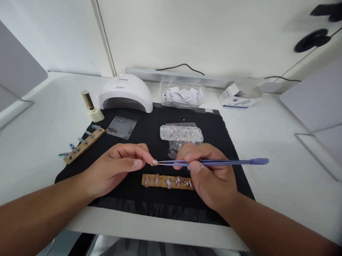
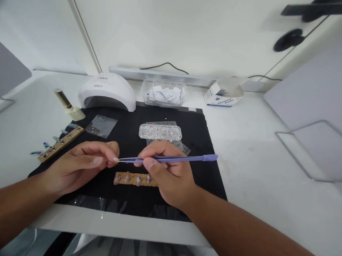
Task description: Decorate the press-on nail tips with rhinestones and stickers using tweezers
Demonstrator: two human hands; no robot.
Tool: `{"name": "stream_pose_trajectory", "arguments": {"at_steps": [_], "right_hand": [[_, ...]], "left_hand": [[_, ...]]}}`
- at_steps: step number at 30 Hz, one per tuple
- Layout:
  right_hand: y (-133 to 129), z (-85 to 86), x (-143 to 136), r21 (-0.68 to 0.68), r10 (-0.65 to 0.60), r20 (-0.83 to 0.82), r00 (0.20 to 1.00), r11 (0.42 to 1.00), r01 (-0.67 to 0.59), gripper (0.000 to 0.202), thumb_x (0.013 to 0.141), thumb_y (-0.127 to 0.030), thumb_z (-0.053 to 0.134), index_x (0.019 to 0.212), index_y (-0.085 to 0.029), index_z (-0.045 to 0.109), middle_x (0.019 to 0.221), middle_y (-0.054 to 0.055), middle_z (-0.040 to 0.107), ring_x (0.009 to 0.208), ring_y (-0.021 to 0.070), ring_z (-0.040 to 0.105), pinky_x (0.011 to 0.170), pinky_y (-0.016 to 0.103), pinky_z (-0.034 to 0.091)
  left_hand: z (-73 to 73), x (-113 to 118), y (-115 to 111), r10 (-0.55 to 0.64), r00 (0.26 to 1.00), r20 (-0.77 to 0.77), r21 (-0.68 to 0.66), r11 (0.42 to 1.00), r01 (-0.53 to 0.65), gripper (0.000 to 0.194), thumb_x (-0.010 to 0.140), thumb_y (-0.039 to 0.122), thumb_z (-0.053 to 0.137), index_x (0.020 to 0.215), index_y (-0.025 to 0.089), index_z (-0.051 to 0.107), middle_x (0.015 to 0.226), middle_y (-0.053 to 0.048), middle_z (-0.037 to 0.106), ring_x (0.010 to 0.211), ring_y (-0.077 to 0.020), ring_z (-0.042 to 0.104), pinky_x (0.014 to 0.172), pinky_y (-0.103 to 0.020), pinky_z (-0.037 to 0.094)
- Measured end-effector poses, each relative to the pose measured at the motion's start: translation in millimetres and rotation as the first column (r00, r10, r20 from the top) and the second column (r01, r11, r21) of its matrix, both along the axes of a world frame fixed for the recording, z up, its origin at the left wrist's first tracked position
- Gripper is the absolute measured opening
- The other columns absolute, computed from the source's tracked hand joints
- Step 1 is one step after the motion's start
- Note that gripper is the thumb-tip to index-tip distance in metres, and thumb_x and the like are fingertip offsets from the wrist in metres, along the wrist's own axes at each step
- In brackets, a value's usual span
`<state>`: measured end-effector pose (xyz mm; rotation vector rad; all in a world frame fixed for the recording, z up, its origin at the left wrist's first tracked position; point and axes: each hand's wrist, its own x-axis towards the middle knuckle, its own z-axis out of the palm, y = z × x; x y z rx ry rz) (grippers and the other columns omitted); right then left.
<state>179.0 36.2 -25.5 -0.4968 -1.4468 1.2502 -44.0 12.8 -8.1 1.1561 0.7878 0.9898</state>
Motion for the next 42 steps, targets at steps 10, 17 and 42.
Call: {"name": "stream_pose_trajectory", "arguments": {"at_steps": [10, 17, 42], "right_hand": [[-2.5, 7.4, -3.0, -0.025, -0.026, 0.004, 1.000, 0.999, 0.026, 0.011, 0.091, -0.025, 0.066, 0.094, -0.031, 0.075, 0.069, -0.001, 0.070, 0.065, 0.0151, 0.068, 0.059, 0.030, 0.055], [-4.3, 10.9, 2.1, -0.002, -0.049, 0.134, 0.990, 0.999, 0.050, 0.017, 0.090, -0.021, 0.064, 0.093, -0.033, 0.075, 0.068, -0.001, 0.069, 0.063, 0.0165, 0.065, 0.055, 0.032, 0.049], [-24.8, 26.1, -4.7, 0.186, -0.150, 0.571, 0.807, 0.981, 0.051, 0.014, 0.085, -0.013, 0.063, 0.086, -0.025, 0.070, 0.068, -0.003, 0.075, 0.061, 0.0155, 0.066, 0.067, 0.041, 0.048]], "left_hand": [[-6.4, 0.5, -2.9, 0.043, 0.994, -0.096, 0.017, 0.999, -0.041, 0.013, 0.086, 0.025, 0.067, 0.091, 0.027, 0.079, 0.086, -0.001, 0.066, 0.079, -0.0134, 0.057, 0.073, -0.027, 0.042], [7.7, -9.5, -5.7, 0.141, 0.795, -0.591, 0.417, 0.896, 0.151, 0.016, 0.087, 0.020, 0.059, 0.100, 0.019, 0.068, 0.090, -0.002, 0.062, 0.084, -0.0163, 0.056, 0.074, -0.030, 0.042], [8.3, -5.0, -8.4, 0.220, 0.448, -0.867, 0.456, 0.714, 0.532, 0.010, 0.087, 0.026, 0.062, 0.085, 0.018, 0.066, 0.081, -0.004, 0.062, 0.078, -0.0208, 0.054, 0.067, -0.034, 0.039]]}}
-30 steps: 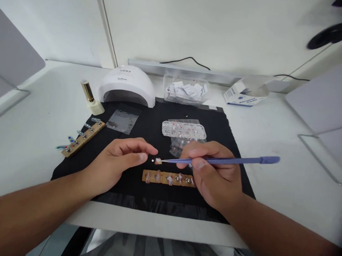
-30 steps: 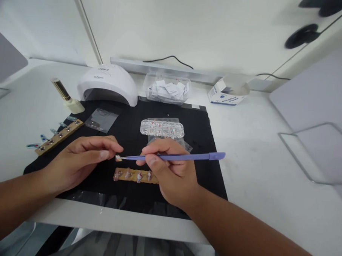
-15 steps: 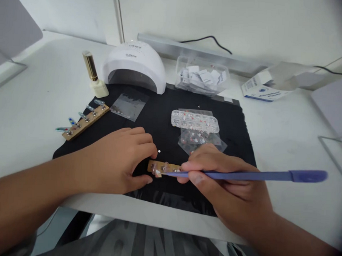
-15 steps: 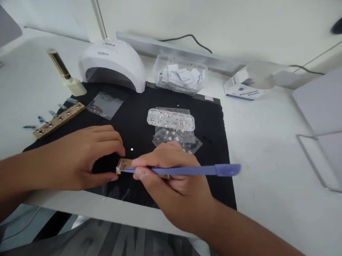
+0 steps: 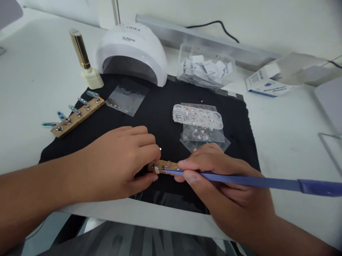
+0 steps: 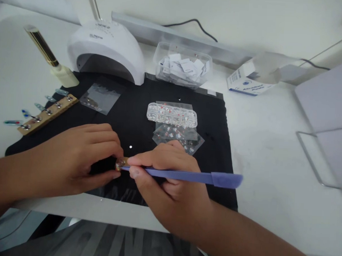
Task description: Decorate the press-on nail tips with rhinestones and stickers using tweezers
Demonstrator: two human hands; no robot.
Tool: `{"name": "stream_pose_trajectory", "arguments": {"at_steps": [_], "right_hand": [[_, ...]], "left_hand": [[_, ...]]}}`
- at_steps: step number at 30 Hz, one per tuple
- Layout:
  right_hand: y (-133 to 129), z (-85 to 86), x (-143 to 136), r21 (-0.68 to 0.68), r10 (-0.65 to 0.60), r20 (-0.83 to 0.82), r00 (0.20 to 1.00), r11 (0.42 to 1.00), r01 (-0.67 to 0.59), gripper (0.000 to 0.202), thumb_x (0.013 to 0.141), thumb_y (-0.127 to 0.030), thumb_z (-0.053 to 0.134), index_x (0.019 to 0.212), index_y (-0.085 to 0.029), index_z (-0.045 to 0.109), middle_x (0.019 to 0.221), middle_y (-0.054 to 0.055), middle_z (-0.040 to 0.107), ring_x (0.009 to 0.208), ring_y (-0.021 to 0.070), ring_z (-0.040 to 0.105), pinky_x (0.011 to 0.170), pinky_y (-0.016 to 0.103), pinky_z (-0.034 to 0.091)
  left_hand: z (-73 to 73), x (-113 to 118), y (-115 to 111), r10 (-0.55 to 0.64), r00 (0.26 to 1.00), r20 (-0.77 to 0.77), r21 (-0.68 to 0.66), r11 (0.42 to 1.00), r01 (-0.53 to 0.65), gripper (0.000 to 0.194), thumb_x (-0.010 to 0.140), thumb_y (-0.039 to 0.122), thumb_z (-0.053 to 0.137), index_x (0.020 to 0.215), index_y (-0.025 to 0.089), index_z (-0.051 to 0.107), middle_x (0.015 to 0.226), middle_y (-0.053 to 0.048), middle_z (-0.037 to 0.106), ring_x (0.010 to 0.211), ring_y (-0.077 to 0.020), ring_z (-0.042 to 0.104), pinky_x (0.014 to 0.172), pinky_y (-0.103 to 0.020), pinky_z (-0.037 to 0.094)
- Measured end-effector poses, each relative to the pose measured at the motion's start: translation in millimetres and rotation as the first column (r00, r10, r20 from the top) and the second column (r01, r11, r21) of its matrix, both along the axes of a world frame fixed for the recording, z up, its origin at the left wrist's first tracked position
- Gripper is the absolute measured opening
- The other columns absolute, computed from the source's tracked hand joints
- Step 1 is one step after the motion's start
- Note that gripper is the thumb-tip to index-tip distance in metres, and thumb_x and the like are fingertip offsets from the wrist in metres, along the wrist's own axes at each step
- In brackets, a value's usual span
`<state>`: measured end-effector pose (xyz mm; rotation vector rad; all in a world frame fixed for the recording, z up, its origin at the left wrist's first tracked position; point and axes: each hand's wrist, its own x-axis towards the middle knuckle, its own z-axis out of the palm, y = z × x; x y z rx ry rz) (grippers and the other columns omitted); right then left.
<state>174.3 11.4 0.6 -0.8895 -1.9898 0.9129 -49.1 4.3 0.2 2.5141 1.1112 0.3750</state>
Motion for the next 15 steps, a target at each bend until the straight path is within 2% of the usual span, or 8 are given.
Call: {"name": "stream_pose_trajectory", "arguments": {"at_steps": [7, 15], "right_hand": [[-0.3, 0.8, 1.0, 0.019, 0.011, 0.000, 1.000, 1.000, -0.011, 0.015, 0.086, -0.012, 0.062, 0.088, -0.023, 0.071, 0.068, -0.002, 0.075, 0.061, 0.0146, 0.067, 0.066, 0.040, 0.050], [0.6, -2.4, 0.8, 0.045, 0.000, -0.001, 1.000, 0.999, 0.000, 0.018, 0.084, -0.008, 0.062, 0.089, -0.023, 0.071, 0.070, -0.004, 0.076, 0.063, 0.0126, 0.068, 0.066, 0.037, 0.051]], "left_hand": [[0.2, 0.2, 0.9, -0.014, 1.000, 0.001, 0.027, 1.000, 0.014, 0.012, 0.088, 0.027, 0.063, 0.082, 0.017, 0.067, 0.078, -0.004, 0.061, 0.077, -0.0210, 0.054, 0.065, -0.034, 0.039], [2.5, 1.1, 0.2, 0.003, 1.000, 0.006, -0.006, 1.000, -0.003, 0.010, 0.088, 0.025, 0.063, 0.081, 0.017, 0.066, 0.077, -0.002, 0.059, 0.078, -0.0208, 0.053, 0.067, -0.034, 0.042]]}}
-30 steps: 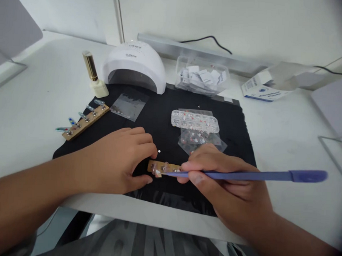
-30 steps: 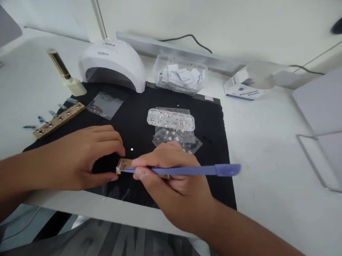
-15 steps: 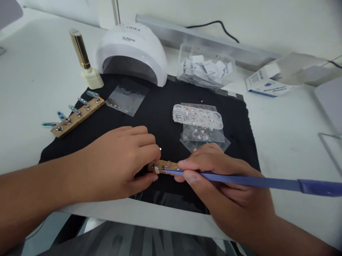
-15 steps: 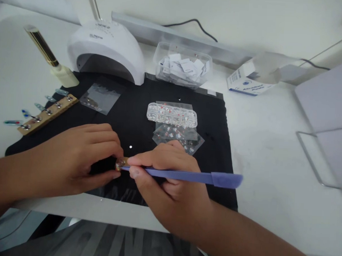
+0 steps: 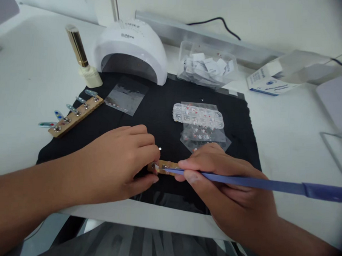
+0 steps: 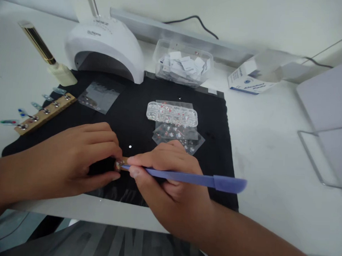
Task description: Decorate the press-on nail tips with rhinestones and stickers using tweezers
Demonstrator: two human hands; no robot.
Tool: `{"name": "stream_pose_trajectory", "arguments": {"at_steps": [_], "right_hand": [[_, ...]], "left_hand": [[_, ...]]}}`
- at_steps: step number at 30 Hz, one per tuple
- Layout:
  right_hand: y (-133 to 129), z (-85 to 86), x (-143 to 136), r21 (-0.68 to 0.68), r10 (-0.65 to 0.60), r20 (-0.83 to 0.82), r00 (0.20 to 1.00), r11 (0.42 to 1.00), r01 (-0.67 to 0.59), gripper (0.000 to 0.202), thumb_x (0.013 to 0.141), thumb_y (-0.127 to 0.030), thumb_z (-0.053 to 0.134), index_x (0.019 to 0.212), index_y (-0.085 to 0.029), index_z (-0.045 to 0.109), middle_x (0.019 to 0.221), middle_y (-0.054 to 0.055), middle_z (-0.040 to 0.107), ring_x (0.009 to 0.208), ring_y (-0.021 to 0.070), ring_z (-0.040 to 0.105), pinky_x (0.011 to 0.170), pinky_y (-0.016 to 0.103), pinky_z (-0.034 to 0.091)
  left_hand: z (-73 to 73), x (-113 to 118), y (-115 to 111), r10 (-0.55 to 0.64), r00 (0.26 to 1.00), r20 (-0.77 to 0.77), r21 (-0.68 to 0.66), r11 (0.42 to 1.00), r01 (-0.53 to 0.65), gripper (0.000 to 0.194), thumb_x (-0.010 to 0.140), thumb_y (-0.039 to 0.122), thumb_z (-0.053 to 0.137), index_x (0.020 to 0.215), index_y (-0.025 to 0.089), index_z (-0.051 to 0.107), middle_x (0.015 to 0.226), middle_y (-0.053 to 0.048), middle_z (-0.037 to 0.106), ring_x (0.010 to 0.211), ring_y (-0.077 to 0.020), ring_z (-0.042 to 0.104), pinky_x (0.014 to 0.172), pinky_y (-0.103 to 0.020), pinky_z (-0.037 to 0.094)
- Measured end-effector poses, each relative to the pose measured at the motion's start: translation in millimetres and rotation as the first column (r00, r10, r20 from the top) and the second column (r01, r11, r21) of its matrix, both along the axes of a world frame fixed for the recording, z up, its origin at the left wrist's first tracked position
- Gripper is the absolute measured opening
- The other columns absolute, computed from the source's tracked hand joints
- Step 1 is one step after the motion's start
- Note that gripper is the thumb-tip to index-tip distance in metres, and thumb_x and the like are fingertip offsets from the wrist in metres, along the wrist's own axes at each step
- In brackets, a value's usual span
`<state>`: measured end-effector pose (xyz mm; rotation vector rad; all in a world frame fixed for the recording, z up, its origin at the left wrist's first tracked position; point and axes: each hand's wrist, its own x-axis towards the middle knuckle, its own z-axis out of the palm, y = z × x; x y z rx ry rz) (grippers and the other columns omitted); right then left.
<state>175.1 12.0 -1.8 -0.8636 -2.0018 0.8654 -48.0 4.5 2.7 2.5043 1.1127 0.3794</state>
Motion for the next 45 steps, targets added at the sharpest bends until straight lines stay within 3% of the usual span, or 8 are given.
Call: {"name": "stream_pose_trajectory", "arguments": {"at_steps": [11, 18, 45], "right_hand": [[-1.4, -0.1, 0.1, -0.002, -0.001, 0.019, 1.000, 1.000, 0.001, 0.016, 0.085, -0.008, 0.062, 0.088, -0.021, 0.071, 0.070, -0.003, 0.076, 0.063, 0.0114, 0.067, 0.066, 0.036, 0.052], [-0.4, 1.4, -1.5, -0.014, -0.006, 0.016, 1.000, 1.000, 0.006, 0.016, 0.085, -0.009, 0.061, 0.087, -0.022, 0.071, 0.068, -0.003, 0.075, 0.062, 0.0126, 0.066, 0.066, 0.038, 0.051], [-1.6, 0.2, 0.8, -0.089, -0.038, -0.009, 0.999, 0.995, 0.038, 0.018, 0.084, -0.010, 0.063, 0.087, -0.025, 0.073, 0.067, -0.003, 0.075, 0.062, 0.0151, 0.068, 0.062, 0.036, 0.054]], "left_hand": [[2.1, -0.8, -1.9, 0.032, 0.999, 0.037, 0.037, 0.999, -0.034, 0.019, 0.084, 0.026, 0.068, 0.098, 0.015, 0.063, 0.090, -0.004, 0.063, 0.084, -0.0217, 0.055, 0.072, -0.036, 0.045], [-2.6, -0.9, 0.4, -0.023, 0.998, 0.060, 0.021, 1.000, 0.022, 0.007, 0.087, 0.024, 0.065, 0.088, 0.017, 0.066, 0.087, -0.004, 0.062, 0.082, -0.0204, 0.054, 0.071, -0.034, 0.044], [-3.0, -0.1, -0.3, -0.013, 0.999, 0.043, 0.039, 0.999, 0.012, 0.010, 0.089, 0.024, 0.064, 0.085, 0.016, 0.068, 0.084, -0.005, 0.063, 0.081, -0.0210, 0.054, 0.070, -0.035, 0.044]]}}
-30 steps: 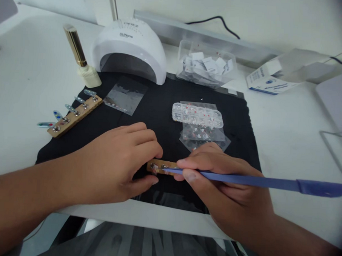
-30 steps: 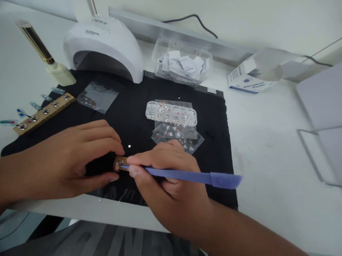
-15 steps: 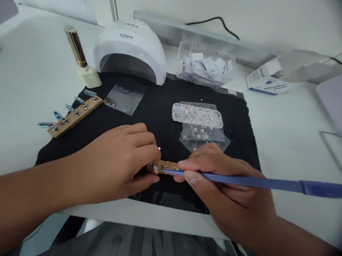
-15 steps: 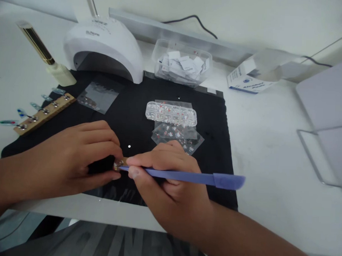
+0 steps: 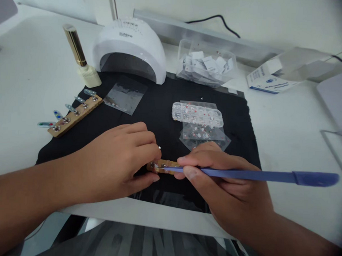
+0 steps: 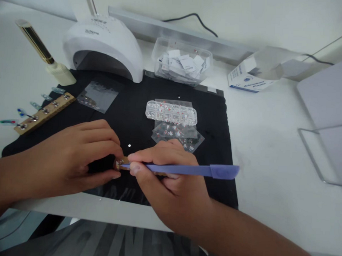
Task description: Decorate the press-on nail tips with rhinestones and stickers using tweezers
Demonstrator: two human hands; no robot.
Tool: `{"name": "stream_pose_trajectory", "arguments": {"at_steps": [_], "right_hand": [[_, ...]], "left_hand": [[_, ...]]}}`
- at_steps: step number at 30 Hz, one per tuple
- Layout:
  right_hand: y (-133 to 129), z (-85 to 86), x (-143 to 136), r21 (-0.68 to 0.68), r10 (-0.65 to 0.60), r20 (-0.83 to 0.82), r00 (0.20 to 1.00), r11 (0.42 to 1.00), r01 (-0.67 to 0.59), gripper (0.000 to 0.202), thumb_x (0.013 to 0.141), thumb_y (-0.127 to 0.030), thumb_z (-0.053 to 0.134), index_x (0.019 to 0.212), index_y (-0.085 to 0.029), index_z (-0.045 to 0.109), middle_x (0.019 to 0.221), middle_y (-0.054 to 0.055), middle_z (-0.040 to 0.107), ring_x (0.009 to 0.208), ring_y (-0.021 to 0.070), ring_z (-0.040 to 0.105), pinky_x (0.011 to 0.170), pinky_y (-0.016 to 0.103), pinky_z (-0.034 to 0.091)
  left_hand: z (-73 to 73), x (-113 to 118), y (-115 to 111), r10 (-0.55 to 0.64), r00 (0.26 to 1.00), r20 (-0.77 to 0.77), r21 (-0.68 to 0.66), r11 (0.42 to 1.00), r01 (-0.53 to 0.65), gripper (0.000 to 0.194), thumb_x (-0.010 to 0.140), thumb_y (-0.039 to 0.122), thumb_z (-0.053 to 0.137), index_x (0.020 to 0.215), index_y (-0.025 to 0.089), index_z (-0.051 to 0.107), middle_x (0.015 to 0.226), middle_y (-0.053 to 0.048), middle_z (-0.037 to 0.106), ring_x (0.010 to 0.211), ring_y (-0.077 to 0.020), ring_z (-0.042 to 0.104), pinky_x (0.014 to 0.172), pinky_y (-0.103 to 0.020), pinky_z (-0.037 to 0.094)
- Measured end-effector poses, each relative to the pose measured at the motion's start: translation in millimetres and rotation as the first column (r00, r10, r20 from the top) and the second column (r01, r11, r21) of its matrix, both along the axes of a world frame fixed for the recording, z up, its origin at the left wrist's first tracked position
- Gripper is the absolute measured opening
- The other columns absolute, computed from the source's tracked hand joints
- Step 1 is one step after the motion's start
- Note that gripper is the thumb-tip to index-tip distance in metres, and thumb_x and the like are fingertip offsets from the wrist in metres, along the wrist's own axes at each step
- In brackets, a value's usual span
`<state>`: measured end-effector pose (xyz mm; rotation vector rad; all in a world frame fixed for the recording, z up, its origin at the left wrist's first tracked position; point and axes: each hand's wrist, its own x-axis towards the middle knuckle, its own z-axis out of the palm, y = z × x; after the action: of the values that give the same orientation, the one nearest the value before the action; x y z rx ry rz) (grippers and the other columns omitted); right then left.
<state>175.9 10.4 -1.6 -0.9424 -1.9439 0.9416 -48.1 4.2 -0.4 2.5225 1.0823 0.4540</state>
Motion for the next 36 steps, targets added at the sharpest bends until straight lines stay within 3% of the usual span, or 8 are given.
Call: {"name": "stream_pose_trajectory", "arguments": {"at_steps": [17, 24, 27, 36], "right_hand": [[1.1, -0.3, 0.2, 0.005, -0.004, 0.010, 1.000, 1.000, 0.004, 0.015, 0.084, -0.011, 0.064, 0.087, -0.023, 0.072, 0.071, -0.003, 0.076, 0.067, 0.0146, 0.070, 0.064, 0.034, 0.054], [1.5, -0.4, -1.6, -0.022, -0.011, 0.023, 1.000, 1.000, 0.012, 0.016, 0.084, -0.012, 0.064, 0.086, -0.025, 0.072, 0.072, -0.003, 0.077, 0.067, 0.0159, 0.071, 0.059, 0.034, 0.054], [1.5, -1.5, -1.7, -0.027, -0.008, 0.023, 1.000, 1.000, 0.008, 0.016, 0.084, -0.012, 0.064, 0.087, -0.025, 0.073, 0.072, -0.003, 0.077, 0.068, 0.0162, 0.072, 0.060, 0.034, 0.055], [0.7, -1.5, 0.7, -0.014, -0.017, 0.029, 0.999, 1.000, 0.018, 0.014, 0.085, -0.014, 0.064, 0.087, -0.025, 0.072, 0.072, -0.003, 0.077, 0.068, 0.0159, 0.071, 0.062, 0.035, 0.055]], "left_hand": [[8.1, -1.7, -1.9, -0.005, 1.000, 0.015, -0.015, 1.000, 0.005, 0.011, 0.085, 0.025, 0.068, 0.089, 0.016, 0.064, 0.088, -0.005, 0.063, 0.082, -0.0206, 0.055, 0.070, -0.034, 0.045], [6.0, -3.9, -5.0, -0.049, 0.998, 0.035, -0.036, 0.998, 0.051, 0.007, 0.091, 0.023, 0.063, 0.094, 0.021, 0.068, 0.106, -0.004, 0.067, 0.093, -0.0185, 0.060, 0.078, -0.032, 0.047], [5.2, -4.4, -4.7, -0.066, 0.998, 0.021, -0.025, 0.997, 0.066, 0.012, 0.094, 0.021, 0.060, 0.101, 0.024, 0.069, 0.107, -0.003, 0.068, 0.094, -0.0182, 0.062, 0.079, -0.032, 0.047], [6.0, -4.0, -4.9, -0.079, 0.997, 0.018, 0.036, 0.996, 0.078, 0.016, 0.098, 0.021, 0.055, 0.094, 0.020, 0.070, 0.103, -0.002, 0.072, 0.092, -0.0179, 0.064, 0.079, -0.035, 0.049]]}}
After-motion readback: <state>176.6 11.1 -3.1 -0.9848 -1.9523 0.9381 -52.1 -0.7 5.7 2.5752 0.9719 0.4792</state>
